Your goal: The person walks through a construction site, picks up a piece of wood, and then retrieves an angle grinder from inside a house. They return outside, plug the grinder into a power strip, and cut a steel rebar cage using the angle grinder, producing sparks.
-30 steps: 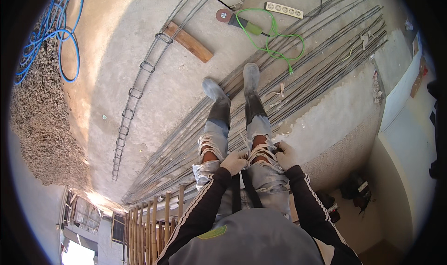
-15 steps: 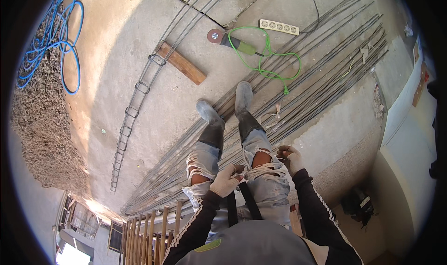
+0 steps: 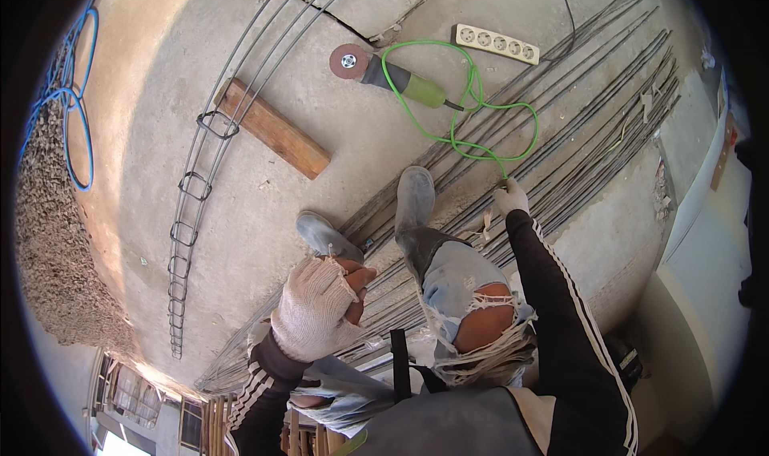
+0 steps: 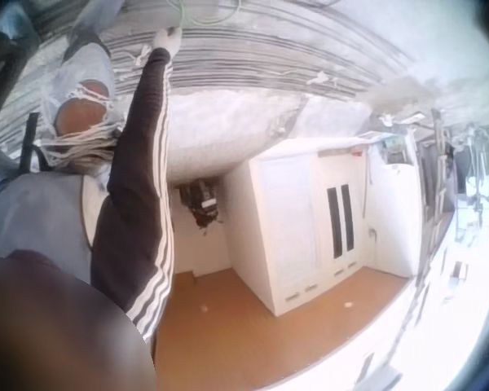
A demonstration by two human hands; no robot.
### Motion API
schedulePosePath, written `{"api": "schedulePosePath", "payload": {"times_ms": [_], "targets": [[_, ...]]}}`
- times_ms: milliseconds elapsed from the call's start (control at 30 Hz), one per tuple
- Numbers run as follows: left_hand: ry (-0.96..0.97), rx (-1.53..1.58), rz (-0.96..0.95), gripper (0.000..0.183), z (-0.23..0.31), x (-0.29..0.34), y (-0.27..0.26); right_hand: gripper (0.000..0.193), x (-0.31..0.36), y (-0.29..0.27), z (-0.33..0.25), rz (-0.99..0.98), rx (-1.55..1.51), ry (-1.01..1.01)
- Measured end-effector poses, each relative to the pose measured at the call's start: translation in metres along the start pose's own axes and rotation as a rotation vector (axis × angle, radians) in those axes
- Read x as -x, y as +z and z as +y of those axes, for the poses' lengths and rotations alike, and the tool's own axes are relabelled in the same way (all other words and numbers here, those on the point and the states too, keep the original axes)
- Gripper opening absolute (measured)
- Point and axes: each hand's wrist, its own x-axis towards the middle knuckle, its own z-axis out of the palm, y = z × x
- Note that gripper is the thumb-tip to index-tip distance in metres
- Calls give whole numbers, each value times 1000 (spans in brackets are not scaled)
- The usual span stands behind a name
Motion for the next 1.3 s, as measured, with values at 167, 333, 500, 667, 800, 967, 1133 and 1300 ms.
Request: {"api": "schedulePosePath", "payload": {"times_ms": [167,333,500,667,800,967,1133,1300], "targets": [[69,-72,-280,41,-39,-13,0,51,-38,37,5,241,196,114],[157,-134,-374,53,-50,-13,-3,42,-60,51,12,268,199,111],[51,-176,-421,48,-44,-12,-13,28,-50,26,43,253,284,36],[87,-203,-312,47,-58,-3,-20,24,-42,-36,59,630,-479,-143],[243,-339,-265,33,-65,2,-7,30,-39,-120,23,700,-1114,-449],[303,-368,-275,11,-52,9,4,14,-22,-228,-6,1094,-1260,-675],[357,-373,-253,12,-44,19,8,18,31,-367,110,1108,-1387,-822],[344,-357,-257,17,-42,25,12,29,125,-461,276,1996,-644,512]]}}
